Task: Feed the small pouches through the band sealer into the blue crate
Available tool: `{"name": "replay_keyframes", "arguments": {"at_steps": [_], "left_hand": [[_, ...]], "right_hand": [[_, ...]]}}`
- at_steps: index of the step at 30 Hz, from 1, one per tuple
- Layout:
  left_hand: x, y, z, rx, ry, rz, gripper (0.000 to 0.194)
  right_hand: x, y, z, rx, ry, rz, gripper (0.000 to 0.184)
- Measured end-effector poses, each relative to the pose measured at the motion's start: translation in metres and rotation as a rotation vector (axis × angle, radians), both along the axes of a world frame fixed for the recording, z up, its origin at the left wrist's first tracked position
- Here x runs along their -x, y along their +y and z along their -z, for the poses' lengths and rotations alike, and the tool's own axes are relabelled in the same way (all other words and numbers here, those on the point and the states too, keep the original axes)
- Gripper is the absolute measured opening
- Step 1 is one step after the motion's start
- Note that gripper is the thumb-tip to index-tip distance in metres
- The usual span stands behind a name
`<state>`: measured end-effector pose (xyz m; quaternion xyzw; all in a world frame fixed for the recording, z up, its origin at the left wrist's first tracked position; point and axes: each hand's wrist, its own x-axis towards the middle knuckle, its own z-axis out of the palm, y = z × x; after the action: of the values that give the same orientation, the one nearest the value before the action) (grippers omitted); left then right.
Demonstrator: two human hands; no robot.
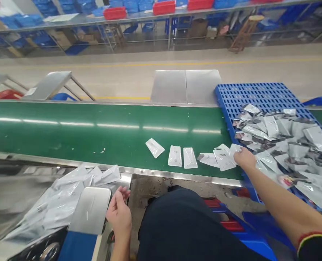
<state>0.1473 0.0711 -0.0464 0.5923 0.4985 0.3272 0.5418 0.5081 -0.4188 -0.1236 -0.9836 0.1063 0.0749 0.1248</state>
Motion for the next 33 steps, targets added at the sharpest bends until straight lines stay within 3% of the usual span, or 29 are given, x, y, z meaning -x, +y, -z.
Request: {"name": "replay_keyframes", "arguments": {"at_steps": [4, 9, 11, 14, 18, 20, 24, 27, 30, 33], "left_hand": [[-0.036, -0.006, 0.008, 0.064, 0.074, 0.122, 0.06], [-0.067, -0.02, 0.009, 0.04, 0.161, 0.282, 0.065], [-0.076, -0.027, 0.009, 0.04, 0.196, 0.346, 0.067], [-0.088, -0.038, 0.011, 0.055, 0.218, 0.431, 0.069], [-0.101, -0.048, 0.017, 0.075, 0.222, 0.543, 0.068], [-0.107, -0.053, 0.024, 0.088, 0.229, 0.594, 0.067], [-0.125, -0.074, 0.042, 0.105, 0.234, 0.709, 0.065], [-0.142, -0.102, 0.053, 0.138, 0.212, 0.87, 0.058], [-0.156, -0.129, 0.057, 0.195, 0.182, 0.986, 0.055], [-0.162, -0.144, 0.059, 0.241, 0.172, 1.012, 0.053]], "right_hand": [[-0.033, -0.011, 0.023, -0.065, 0.074, -0.15, 0.06], [-0.028, -0.014, 0.051, 0.007, -0.007, -0.436, 0.097], [-0.01, -0.02, 0.059, 0.004, -0.028, -0.447, 0.083], [0.023, -0.022, 0.065, -0.131, -0.063, -0.288, 0.051], [0.043, -0.009, 0.048, -0.341, -0.231, 0.084, 0.055], [0.028, -0.001, 0.034, -0.35, -0.251, 0.12, 0.057], [-0.035, 0.015, 0.021, -0.068, -0.003, -0.025, 0.054], [-0.073, 0.019, 0.023, 0.052, 0.245, -0.068, 0.036], [-0.084, 0.01, 0.018, -0.026, 0.031, -0.149, 0.021], [-0.07, -0.008, -0.001, -0.15, -0.283, -0.451, 0.025]]}}
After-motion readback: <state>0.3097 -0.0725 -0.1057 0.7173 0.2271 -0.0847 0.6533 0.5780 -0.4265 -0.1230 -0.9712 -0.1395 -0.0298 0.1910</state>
